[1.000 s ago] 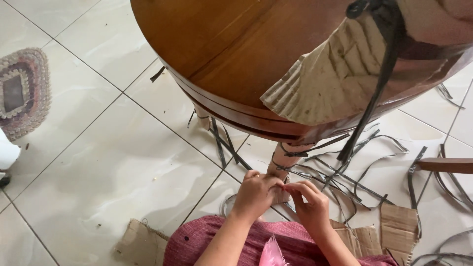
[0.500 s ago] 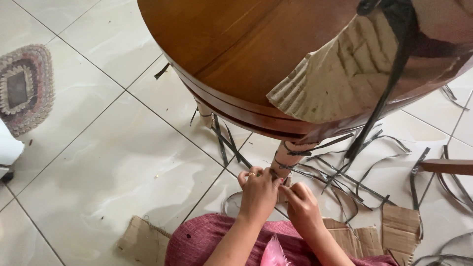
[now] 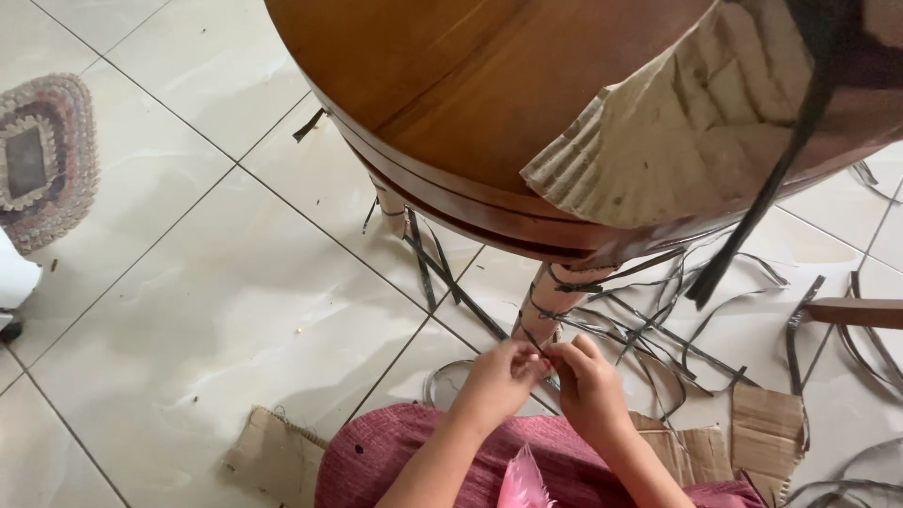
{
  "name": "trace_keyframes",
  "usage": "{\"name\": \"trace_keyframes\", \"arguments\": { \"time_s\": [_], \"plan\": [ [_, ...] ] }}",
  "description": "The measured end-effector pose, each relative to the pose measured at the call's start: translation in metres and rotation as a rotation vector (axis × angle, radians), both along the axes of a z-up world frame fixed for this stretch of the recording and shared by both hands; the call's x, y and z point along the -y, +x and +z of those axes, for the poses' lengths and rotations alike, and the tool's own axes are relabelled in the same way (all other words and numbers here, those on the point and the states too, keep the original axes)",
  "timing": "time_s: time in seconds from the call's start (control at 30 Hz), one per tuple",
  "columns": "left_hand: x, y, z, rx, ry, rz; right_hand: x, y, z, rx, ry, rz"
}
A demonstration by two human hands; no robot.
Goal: Wrapping a wooden stool leg with cardboard and securing it with black straps
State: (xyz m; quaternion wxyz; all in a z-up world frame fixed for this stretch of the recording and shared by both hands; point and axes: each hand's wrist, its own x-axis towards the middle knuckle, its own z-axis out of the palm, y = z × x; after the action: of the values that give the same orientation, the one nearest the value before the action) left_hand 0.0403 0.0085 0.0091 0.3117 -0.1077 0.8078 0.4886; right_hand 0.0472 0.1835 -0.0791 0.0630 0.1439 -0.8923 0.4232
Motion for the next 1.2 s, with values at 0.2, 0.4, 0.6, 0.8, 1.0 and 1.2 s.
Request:
{"name": "trace_keyframes", "arguments": {
  "time_s": [0.2, 0.4, 0.6, 0.8, 1.0, 1.2],
  "plan": [
    [0.001, -0.006, -0.022, -0.174, -0.048, -0.19, -0.001, -0.003, 0.002, 0.059, -0.161, -0.012],
    [0.019, -0.015, -0.018, -0.141, -0.15, -0.073, -0.018, -0.023, -0.007, 0.089, 0.052, -0.268],
    [0.023, -0.012, -0.032, -0.26, -0.218, -0.091, -0.017, -0.05, -0.037, 0.068, -0.188, -0.326],
    [0.013, -0.01, -0.07, -0.629, -0.337, -0.353, -0.01, -0.058, -0.045, 0.095, -0.185, -0.397],
    [-0.016, -0.01, -0.087, -1.302, -0.505, -0.287, -0.016, -0.059, -0.057, 0.128, -0.161, -0.425],
    [-0.021, -0.019, -0.149, -1.152, -0.27, -0.349, -0.024, -0.053, -0.056, 0.16, -0.071, -0.435]
  ]
}}
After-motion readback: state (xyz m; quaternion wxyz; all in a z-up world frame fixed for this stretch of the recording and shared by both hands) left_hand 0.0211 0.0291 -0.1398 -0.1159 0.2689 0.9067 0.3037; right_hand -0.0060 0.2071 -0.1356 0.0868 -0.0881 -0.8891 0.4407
